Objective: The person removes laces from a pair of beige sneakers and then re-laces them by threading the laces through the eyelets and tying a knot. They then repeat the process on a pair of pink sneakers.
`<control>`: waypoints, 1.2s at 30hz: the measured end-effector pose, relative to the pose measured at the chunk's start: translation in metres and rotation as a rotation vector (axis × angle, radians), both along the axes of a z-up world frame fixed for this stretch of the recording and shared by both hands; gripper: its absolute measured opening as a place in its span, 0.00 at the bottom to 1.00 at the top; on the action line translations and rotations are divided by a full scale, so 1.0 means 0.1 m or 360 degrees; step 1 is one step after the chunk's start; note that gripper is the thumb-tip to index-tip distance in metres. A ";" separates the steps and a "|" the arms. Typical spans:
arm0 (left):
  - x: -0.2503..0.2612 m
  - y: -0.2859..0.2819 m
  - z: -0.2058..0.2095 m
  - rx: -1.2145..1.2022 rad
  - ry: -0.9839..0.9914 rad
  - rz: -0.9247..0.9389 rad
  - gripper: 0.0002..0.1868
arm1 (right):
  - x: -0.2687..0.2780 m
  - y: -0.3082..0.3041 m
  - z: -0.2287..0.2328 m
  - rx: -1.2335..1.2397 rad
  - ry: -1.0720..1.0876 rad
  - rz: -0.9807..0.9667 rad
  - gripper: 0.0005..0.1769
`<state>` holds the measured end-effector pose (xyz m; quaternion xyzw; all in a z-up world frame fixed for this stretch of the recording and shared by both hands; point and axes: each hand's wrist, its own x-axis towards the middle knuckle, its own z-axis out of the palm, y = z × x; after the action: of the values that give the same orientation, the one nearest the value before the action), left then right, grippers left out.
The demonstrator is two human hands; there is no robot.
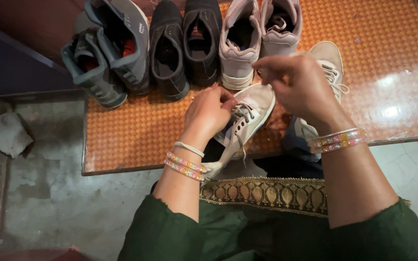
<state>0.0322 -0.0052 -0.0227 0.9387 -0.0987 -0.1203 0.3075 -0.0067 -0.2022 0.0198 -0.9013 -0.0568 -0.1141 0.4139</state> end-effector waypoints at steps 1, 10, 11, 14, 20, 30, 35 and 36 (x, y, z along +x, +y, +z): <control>-0.01 0.00 0.01 0.0021 0.0075 0.0031 0.11 | -0.01 0.02 0.01 -0.0077 0.0195 -0.0042 0.18; -0.07 -0.10 0.09 0.0261 0.0227 0.0176 0.14 | 0.02 0.02 -0.25 -0.0701 0.1038 0.0139 0.19; -0.08 -0.12 0.08 0.0269 0.0239 0.0203 0.13 | 0.02 0.01 -0.30 -0.0702 0.1034 0.0154 0.18; -0.07 -0.14 0.03 0.0236 0.0130 0.0227 0.09 | 0.04 0.01 -0.43 -0.0710 0.0946 0.0255 0.20; -0.01 -0.09 -0.08 0.0126 0.0165 0.0297 0.09 | 0.07 0.01 -0.50 -0.0748 0.0857 0.0327 0.22; 0.03 -0.07 -0.12 0.0097 0.0038 0.0323 0.12 | 0.12 0.05 -0.45 -0.0722 0.0988 0.0309 0.18; -0.02 -0.10 -0.03 0.0149 0.0028 0.0275 0.12 | 0.11 0.07 -0.41 -0.0657 0.0959 0.0192 0.17; -0.03 -0.09 -0.01 0.0141 0.0014 0.0255 0.13 | 0.11 0.07 -0.40 -0.0686 0.0985 0.0177 0.17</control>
<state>0.0290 -0.0142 -0.0238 0.9558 -0.0164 -0.1036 0.2748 0.0044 -0.1950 -0.0197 -0.9551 -0.0006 0.2006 0.2179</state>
